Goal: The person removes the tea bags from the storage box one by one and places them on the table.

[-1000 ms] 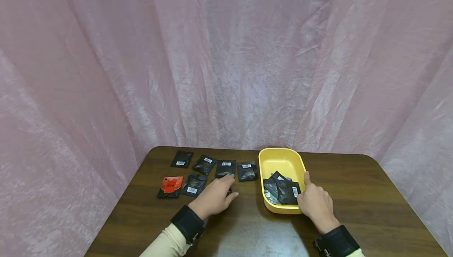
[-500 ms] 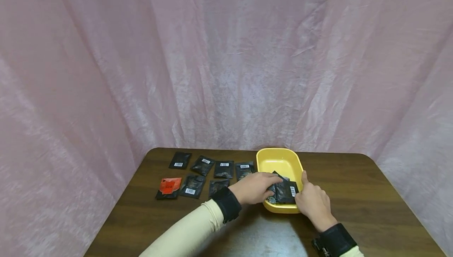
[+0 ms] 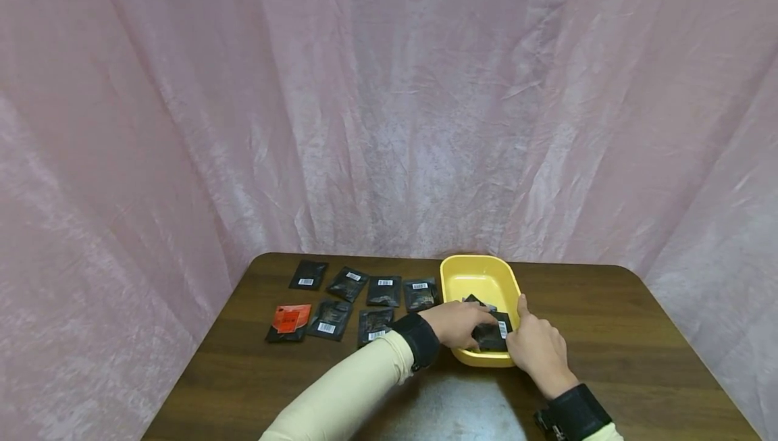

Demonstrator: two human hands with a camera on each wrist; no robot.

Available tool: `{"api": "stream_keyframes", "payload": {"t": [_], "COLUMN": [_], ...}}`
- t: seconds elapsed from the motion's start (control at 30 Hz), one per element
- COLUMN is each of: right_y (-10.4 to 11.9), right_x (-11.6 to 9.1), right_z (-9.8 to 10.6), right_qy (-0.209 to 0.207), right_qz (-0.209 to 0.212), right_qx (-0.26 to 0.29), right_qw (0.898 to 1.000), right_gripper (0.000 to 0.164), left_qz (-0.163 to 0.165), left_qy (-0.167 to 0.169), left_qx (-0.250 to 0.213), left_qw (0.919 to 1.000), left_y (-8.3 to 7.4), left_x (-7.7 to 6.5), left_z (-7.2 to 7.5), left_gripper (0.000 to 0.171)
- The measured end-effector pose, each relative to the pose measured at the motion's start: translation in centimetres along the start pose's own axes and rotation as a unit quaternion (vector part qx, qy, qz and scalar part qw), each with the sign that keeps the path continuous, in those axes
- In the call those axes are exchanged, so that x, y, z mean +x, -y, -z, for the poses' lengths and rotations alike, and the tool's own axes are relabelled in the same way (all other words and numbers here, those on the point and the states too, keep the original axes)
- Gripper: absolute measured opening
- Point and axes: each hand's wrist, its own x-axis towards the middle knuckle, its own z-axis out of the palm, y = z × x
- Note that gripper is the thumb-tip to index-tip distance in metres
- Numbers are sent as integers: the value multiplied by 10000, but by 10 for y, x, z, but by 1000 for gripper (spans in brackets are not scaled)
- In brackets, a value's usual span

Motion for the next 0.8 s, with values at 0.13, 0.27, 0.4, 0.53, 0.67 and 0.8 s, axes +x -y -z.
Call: {"api": "stream_keyframes", "payload": {"t": [0.13, 0.27, 0.4, 0.53, 0.67, 0.8], "right_y": [0, 0, 0, 0, 0, 1], "right_x": [-1, -1, -1, -1, -2, -2], "right_z": [0, 0, -2, -2, -1, 1], "right_qy": [-28, -81, -89, -59, -64, -102], "right_qz": [12, 47, 49, 1, 21, 33], "right_qx": [-9, 4, 11, -2, -3, 15], "right_qw": [10000, 10000, 9999, 10000, 10000, 9999], "right_gripper": [82, 82, 83, 84, 82, 80], "left_qz": [122, 73, -23, -103, -201, -293], "left_qy": [-97, -351, -567, -769, -970, -1139], "left_qx": [134, 368, 533, 468, 328, 468], "left_qw": [9998, 9987, 9970, 9959, 9945, 9920], "left_y": [0, 1, 4, 7, 6, 4], "left_x": [4, 8, 8, 4, 2, 1], "left_z": [-4, -10, -16, -20, -21, -18], "left_gripper": [61, 54, 44, 37, 32, 23]}}
